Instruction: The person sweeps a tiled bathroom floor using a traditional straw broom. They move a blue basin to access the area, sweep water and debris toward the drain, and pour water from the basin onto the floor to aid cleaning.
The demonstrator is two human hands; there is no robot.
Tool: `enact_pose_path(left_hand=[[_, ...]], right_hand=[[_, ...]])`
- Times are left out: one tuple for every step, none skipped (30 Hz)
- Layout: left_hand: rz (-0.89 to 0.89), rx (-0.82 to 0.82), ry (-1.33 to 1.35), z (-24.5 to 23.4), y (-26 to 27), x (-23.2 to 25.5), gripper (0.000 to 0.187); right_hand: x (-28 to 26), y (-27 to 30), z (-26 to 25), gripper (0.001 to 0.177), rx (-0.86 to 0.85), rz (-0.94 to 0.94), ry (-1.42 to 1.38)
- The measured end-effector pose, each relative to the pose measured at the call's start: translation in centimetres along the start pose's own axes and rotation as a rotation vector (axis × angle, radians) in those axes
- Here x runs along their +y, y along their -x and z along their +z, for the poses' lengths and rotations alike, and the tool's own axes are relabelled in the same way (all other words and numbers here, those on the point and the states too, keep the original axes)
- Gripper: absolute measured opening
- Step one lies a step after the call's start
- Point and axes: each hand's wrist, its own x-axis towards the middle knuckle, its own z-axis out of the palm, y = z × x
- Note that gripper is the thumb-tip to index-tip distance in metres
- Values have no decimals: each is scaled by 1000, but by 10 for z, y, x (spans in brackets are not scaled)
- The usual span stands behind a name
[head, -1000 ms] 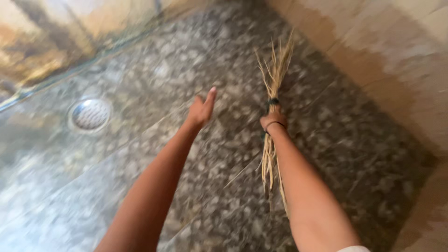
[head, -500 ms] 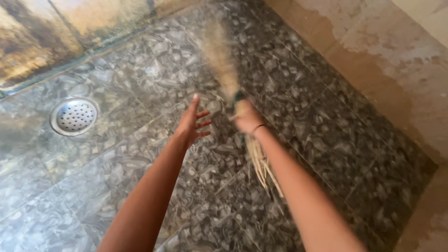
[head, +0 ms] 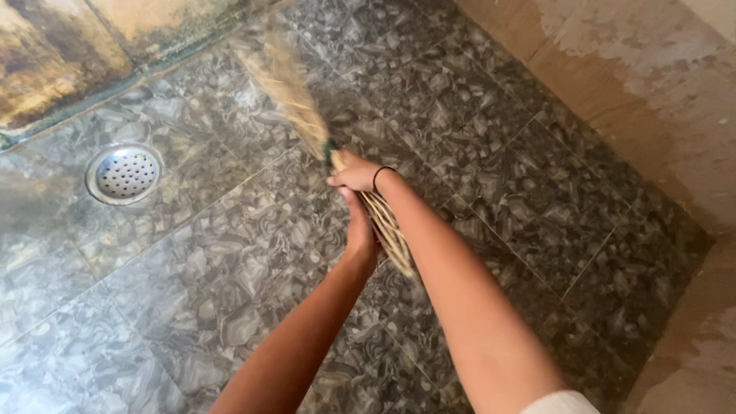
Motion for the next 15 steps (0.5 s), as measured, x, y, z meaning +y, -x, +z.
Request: enact_pose_path(left_hand=[[-1,111,-37,1,1,7,115],[-37,73,-48,4,-2,15,116],[-82,39,-54,6,-3,19,117],[-126,5,-61,7,-1,21,117],[-118,-2,-96,5,1,23,119],[-110,-9,-132,1,4,27,121],[-99,-15,-165,-2,6,32,123],[-88,12,-181,-5,6,40,121],[-79,45,-197,-10,5,50,119],[-70,78,-213,-13,3,58,118],[-90,65,-265,-15,2,64,119],[-110,51,-318,-17,0,68,121],[-129,40,-372,-20,-1,69,123],[-148,42,-417,-21,-1,64,122],[-161,40,-467,-18,-6,59,121]], right_hand=[[-11,8,-4,78,-2,-43,93],[-19,16,-9,77,48,-95,164],[-17,27,-14,76,93,-137,228],[-13,37,-19,70,169,-199,282],[-3,49,-25,69,266,-118,322],[12,65,-30,68,363,-35,362],[25,76,-37,70,457,66,393],[37,84,-45,71,549,168,421],[51,93,-52,73,565,289,348],[62,97,-57,76,582,409,274],[70,93,-53,80,569,382,126],[77,87,-48,85,554,355,-21],[81,80,-40,90,535,326,-170],[82,72,-28,85,296,279,-350],[75,60,-14,87,56,218,-526]])
